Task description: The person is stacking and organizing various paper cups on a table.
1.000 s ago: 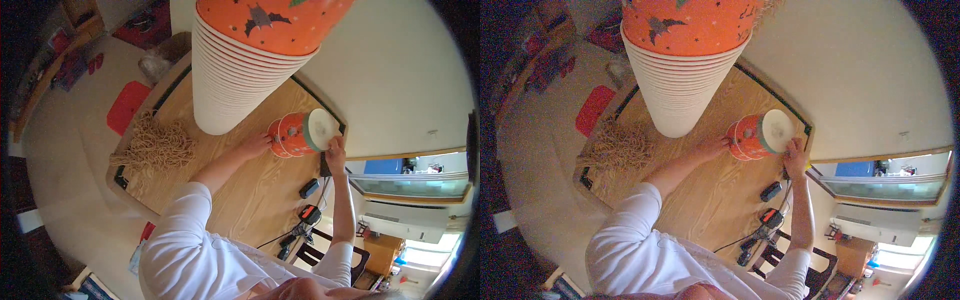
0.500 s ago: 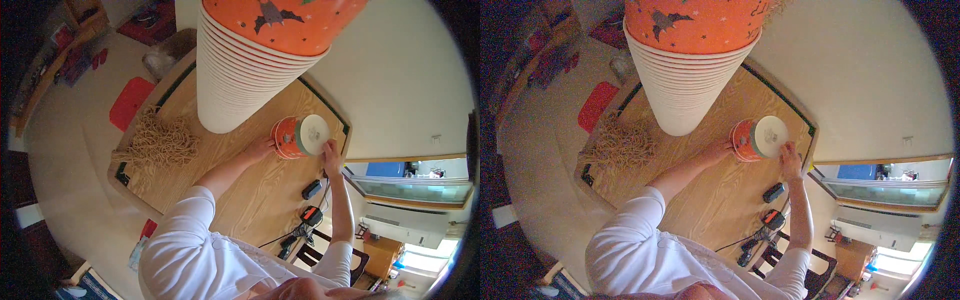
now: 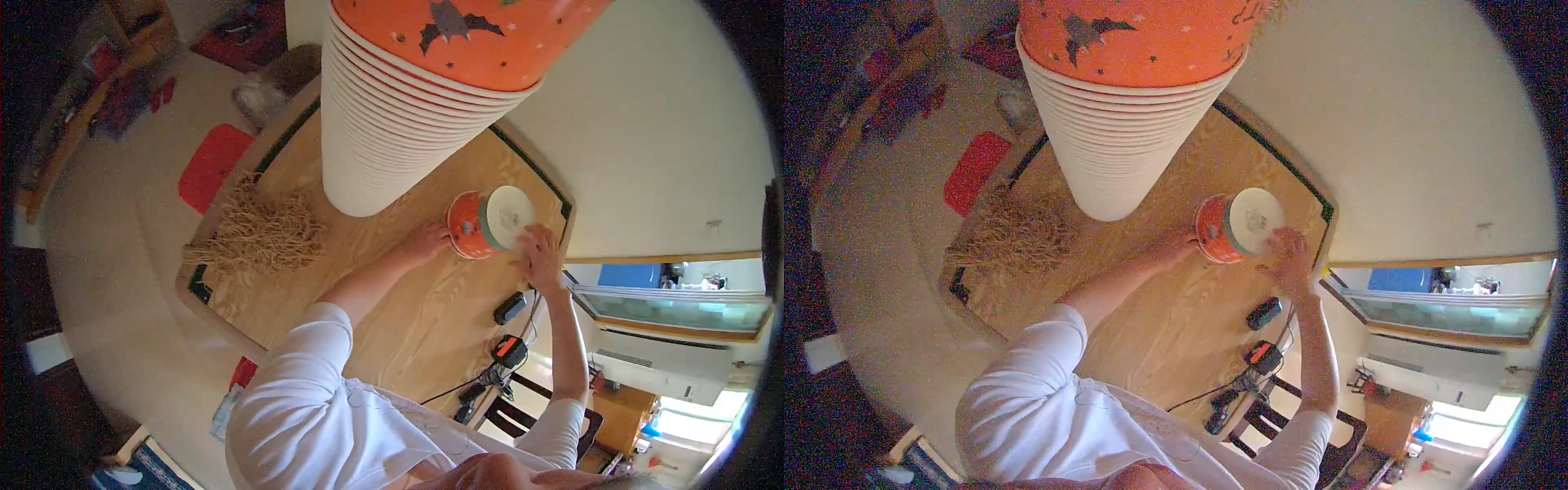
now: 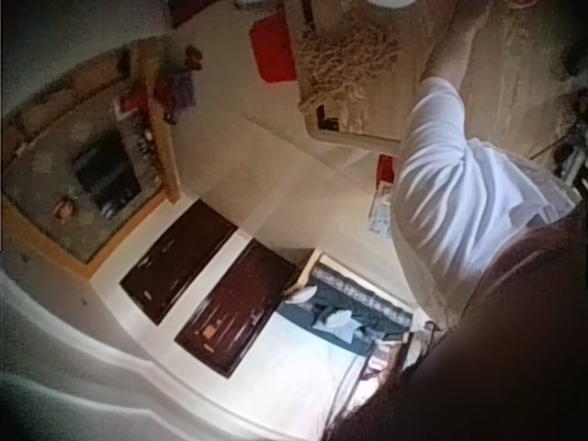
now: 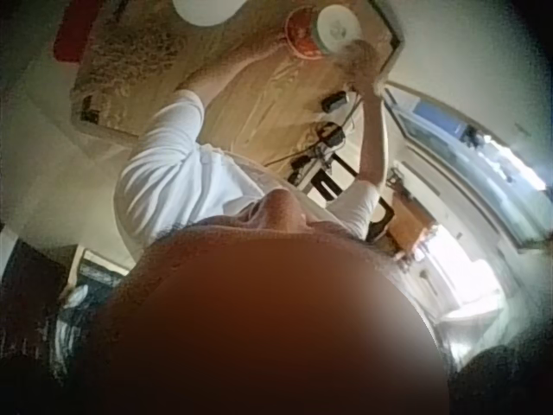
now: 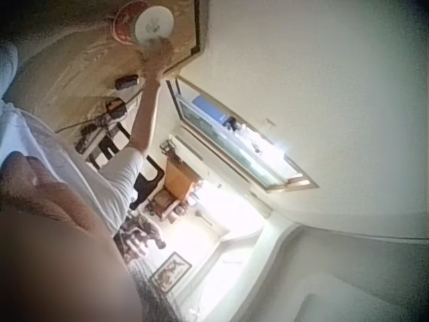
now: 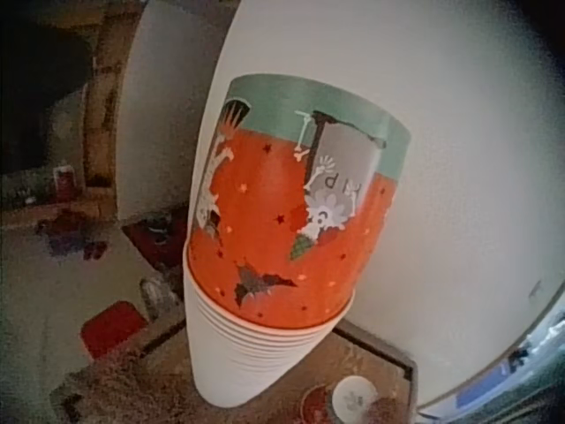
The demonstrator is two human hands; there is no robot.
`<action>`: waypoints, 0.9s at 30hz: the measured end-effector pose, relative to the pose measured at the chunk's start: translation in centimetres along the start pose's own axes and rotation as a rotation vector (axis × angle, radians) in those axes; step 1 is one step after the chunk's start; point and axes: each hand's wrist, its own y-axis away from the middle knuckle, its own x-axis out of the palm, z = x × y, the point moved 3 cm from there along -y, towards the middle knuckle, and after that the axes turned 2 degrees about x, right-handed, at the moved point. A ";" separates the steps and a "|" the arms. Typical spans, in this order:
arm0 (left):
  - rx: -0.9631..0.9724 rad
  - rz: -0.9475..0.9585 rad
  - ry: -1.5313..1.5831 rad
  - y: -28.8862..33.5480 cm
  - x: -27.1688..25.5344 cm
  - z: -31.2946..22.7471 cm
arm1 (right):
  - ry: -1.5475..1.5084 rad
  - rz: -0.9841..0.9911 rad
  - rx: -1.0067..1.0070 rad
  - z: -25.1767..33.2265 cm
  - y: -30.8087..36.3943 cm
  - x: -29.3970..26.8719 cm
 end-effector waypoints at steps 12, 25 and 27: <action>-0.044 0.052 0.063 -1.0 -1.8 -2.1 | -0.072 0.035 -0.118 0.0 1.4 1.4; 0.009 0.081 0.019 -0.9 -1.4 -1.9 | -0.056 0.140 -0.084 -1.4 1.7 2.8; 0.078 0.045 -0.115 -0.1 -1.6 -1.1 | -0.107 0.093 -0.109 -0.6 0.9 2.8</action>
